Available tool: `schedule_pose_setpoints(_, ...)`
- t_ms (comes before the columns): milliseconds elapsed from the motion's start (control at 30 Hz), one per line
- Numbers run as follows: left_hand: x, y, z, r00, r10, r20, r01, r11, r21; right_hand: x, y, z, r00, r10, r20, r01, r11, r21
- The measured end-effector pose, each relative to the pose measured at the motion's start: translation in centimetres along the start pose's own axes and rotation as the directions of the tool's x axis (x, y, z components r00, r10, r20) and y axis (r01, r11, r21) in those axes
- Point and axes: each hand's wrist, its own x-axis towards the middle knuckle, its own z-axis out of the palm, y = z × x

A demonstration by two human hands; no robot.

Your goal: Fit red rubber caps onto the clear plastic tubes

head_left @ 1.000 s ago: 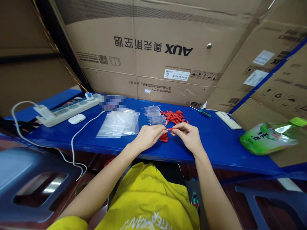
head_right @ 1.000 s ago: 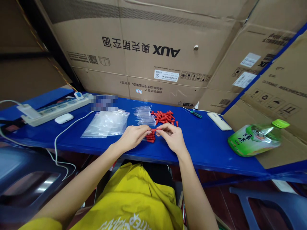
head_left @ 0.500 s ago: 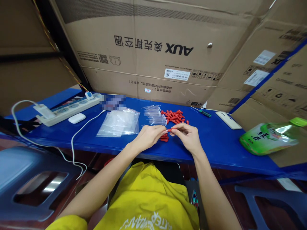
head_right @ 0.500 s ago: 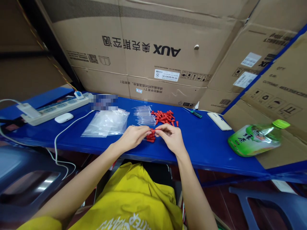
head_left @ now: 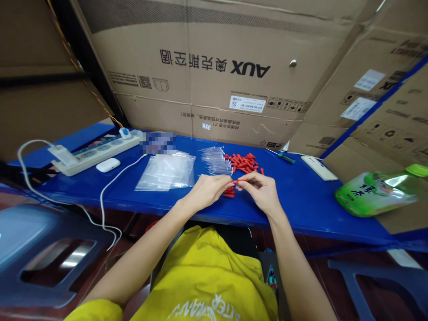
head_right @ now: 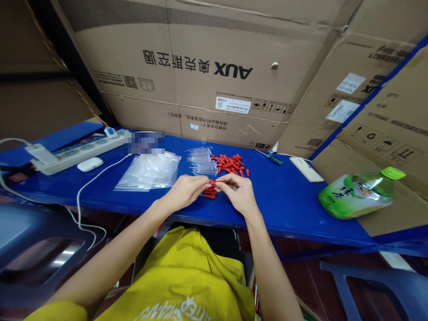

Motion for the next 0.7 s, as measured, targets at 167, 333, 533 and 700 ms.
schedule_pose_setpoints(167, 0.1, 0.1, 0.1, 1.000, -0.016, 0.007, 0.016, 1.000, 0.003, 0.1, 0.0, 0.0, 1.000, 0.007, 0.004, -0.007, 1.000, 0.011)
schedule_pose_setpoints(333, 0.2, 0.5, 0.0, 0.997, -0.068, -0.027, 0.068, 0.997, 0.018, 0.3, -0.1, 0.1, 0.999, 0.035, -0.040, -0.033, 0.999, 0.033)
schedule_pose_setpoints(533, 0.4, 0.1, 0.0, 0.990, -0.126, -0.067, 0.134, 0.981, 0.137, 0.5, 0.7, 0.0, 0.997, 0.045, -0.068, -0.050, 0.996, -0.067)
schedule_pose_setpoints(700, 0.5, -0.6, 0.2, 0.976, -0.180, -0.119, 0.196, 0.971, 0.139, 0.9, 1.4, 0.2, 0.993, -0.010, -0.120, -0.027, 0.952, -0.304)
